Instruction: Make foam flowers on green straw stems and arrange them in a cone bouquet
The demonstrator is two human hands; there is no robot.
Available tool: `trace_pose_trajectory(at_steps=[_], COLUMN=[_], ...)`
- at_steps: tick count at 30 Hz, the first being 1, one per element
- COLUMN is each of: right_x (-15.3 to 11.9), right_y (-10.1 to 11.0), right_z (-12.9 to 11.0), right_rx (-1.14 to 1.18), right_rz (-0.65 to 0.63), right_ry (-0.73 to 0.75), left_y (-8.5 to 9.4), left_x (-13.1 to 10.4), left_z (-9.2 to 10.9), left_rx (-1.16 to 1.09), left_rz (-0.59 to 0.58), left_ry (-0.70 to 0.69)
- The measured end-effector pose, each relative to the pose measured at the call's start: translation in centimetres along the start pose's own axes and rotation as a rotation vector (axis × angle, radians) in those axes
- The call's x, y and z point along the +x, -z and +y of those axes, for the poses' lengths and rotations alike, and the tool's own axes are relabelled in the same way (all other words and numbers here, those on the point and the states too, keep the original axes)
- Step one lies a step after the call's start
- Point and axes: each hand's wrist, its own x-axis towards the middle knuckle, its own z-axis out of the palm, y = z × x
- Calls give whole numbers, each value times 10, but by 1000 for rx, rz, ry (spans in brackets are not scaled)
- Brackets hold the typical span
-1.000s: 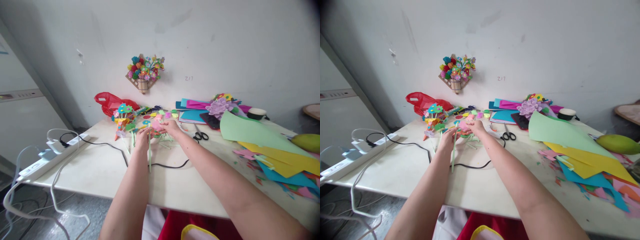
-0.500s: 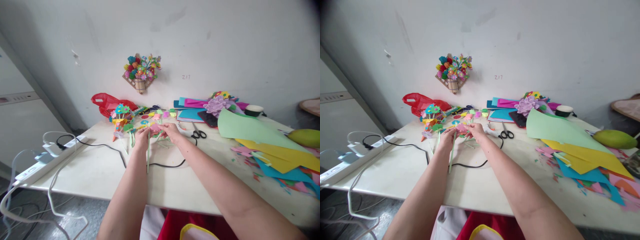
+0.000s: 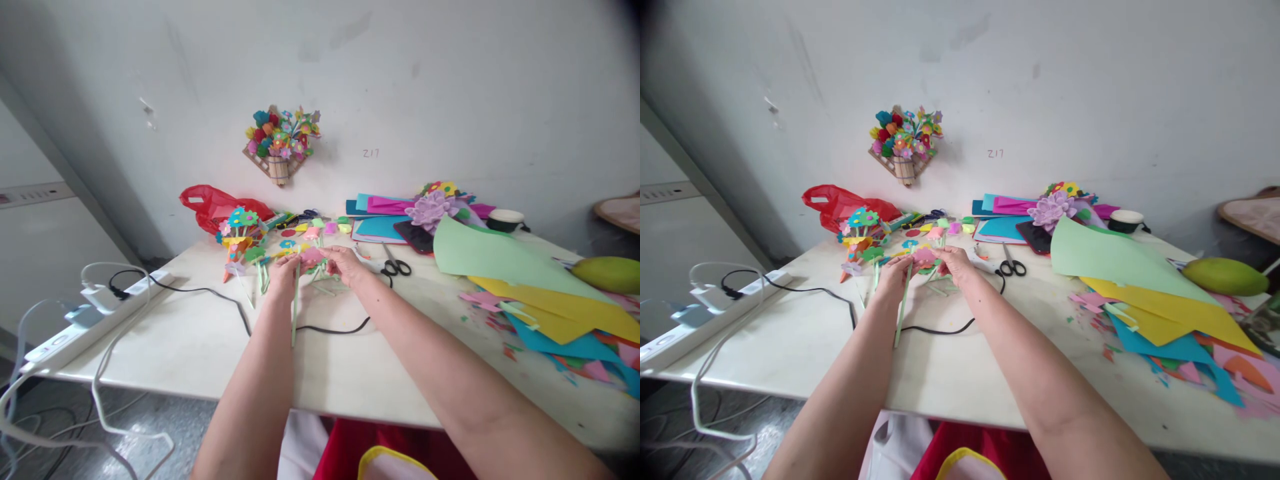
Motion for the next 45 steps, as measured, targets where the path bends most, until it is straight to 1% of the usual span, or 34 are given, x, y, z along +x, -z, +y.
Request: trace_pose_trajectory(at_steps=[3,5,8,10,13,18,21,26,31,37,41,45], right_x=[0,1,5,7,9,8,8,6,6,9,13,16], right_y=[1,2,5,6,5,2,2,2,1,5,7,8], right_z=[-3,-5,-8,-9,-10,-12,-13,-11,-7,-4,-2,2], right_rx=[19,57,133,163,162,124,112,30,-69,-267,-363,-437], right_rz=[-4,30,103,133,165,224,238,186,217,297,282,253], right_ry=[-15,-9,56,87,104,128,130,131,147,259,346,376], left_y=[1,2,5,6,6,1,-3,-6,-4,-5,-6,-7], left_x=[0,0,2,3,4,0,-4,-4,-1,-4,-5,-4], left_z=[-1,-2,-4,-5,-6,-7,-9,-13,-16,-15,-14,-14], left_rx=[15,36,90,143,214,260,266,249,261,256,246,226], left_rz=[-33,-64,-107,-110,-107,-157,-181,-216,-257,-259,-260,-257], left_ry=[-1,-12,-53,-75,-87,-97,-70,-56,-72,-38,-27,-21])
